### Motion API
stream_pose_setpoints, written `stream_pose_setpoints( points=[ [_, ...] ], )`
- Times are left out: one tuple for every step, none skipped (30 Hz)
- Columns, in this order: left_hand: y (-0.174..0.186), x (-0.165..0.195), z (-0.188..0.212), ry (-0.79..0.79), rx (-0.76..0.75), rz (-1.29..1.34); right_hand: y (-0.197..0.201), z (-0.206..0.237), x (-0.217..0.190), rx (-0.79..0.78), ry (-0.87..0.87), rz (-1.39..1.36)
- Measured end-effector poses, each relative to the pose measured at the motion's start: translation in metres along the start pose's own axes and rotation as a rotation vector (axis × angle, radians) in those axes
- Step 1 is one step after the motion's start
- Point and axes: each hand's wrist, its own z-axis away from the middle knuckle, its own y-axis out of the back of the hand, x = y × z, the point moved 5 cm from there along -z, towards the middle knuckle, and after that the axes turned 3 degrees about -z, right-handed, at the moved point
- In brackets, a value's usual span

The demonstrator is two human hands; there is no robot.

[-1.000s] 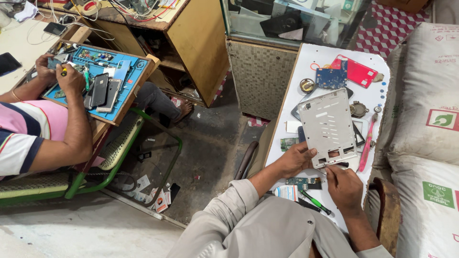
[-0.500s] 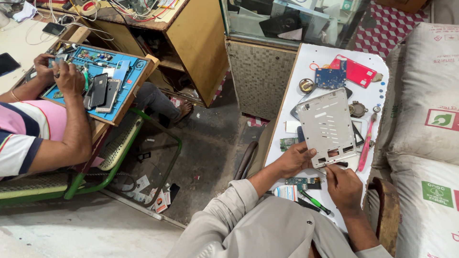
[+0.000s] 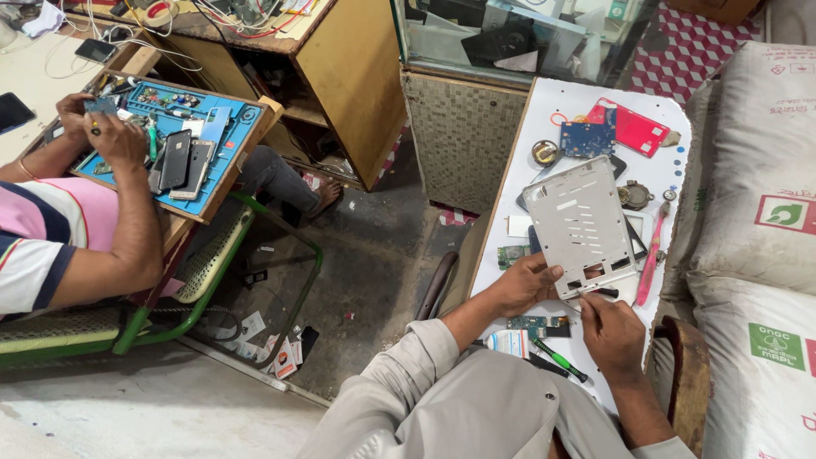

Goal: The person holds a white plastic device back cover on the work table and uses a small prying tool to work along its inner edge, repeatedly scraping and lifting at the cover while steadying it with the other hand. The person continues working around the cover's edge throughout the episode.

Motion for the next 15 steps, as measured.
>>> stream_pose_setpoints(
  points=[
    [0.0, 0.0, 0.0, 0.004, 0.008, -0.006, 0.0, 0.001, 0.0, -0.005, -0.003, -0.012],
    [-0.001, 0.0, 0.0, 0.008, 0.018, -0.011, -0.001, 0.002, 0.001, -0.013, -0.007, -0.025],
    [-0.001, 0.001, 0.001, 0.008, 0.002, -0.02, 0.0, 0.002, 0.003, 0.01, -0.041, -0.031],
    [-0.001, 0.002, 0.003, 0.007, -0.013, -0.028, 0.002, 0.004, 0.005, 0.03, -0.074, -0.038],
    [-0.001, 0.001, 0.003, 0.006, -0.027, -0.036, 0.003, 0.005, 0.007, 0.049, -0.107, -0.045],
    [-0.001, 0.0, 0.003, 0.006, -0.018, -0.017, 0.002, 0.005, 0.006, 0.039, -0.072, -0.033],
    [0.0, -0.001, 0.002, 0.005, -0.009, 0.002, 0.002, 0.005, 0.005, 0.029, -0.037, -0.021],
    [0.001, -0.002, 0.001, 0.005, -0.001, 0.019, 0.0, 0.005, 0.004, 0.021, -0.003, -0.01],
    [0.002, -0.003, 0.0, 0.005, 0.001, 0.014, 0.0, 0.005, 0.005, 0.015, -0.023, -0.011],
    [0.003, -0.004, 0.0, 0.005, 0.004, 0.011, -0.001, 0.005, 0.007, 0.007, -0.044, -0.012],
    [0.004, -0.005, 0.0, 0.006, 0.007, 0.007, -0.002, 0.005, 0.008, -0.001, -0.066, -0.013],
    [0.005, -0.006, -0.001, 0.011, 0.006, -0.004, 0.0, 0.005, 0.008, 0.03, -0.069, -0.009],
    [0.006, -0.007, 0.0, 0.016, 0.006, -0.013, 0.002, 0.006, 0.007, 0.059, -0.072, -0.006],
    [0.007, -0.008, 0.0, 0.021, 0.006, -0.023, 0.004, 0.006, 0.007, 0.089, -0.074, -0.003],
    [0.007, -0.009, 0.0, 0.018, 0.007, -0.015, 0.003, 0.006, 0.006, 0.056, -0.072, -0.008]
  ],
)
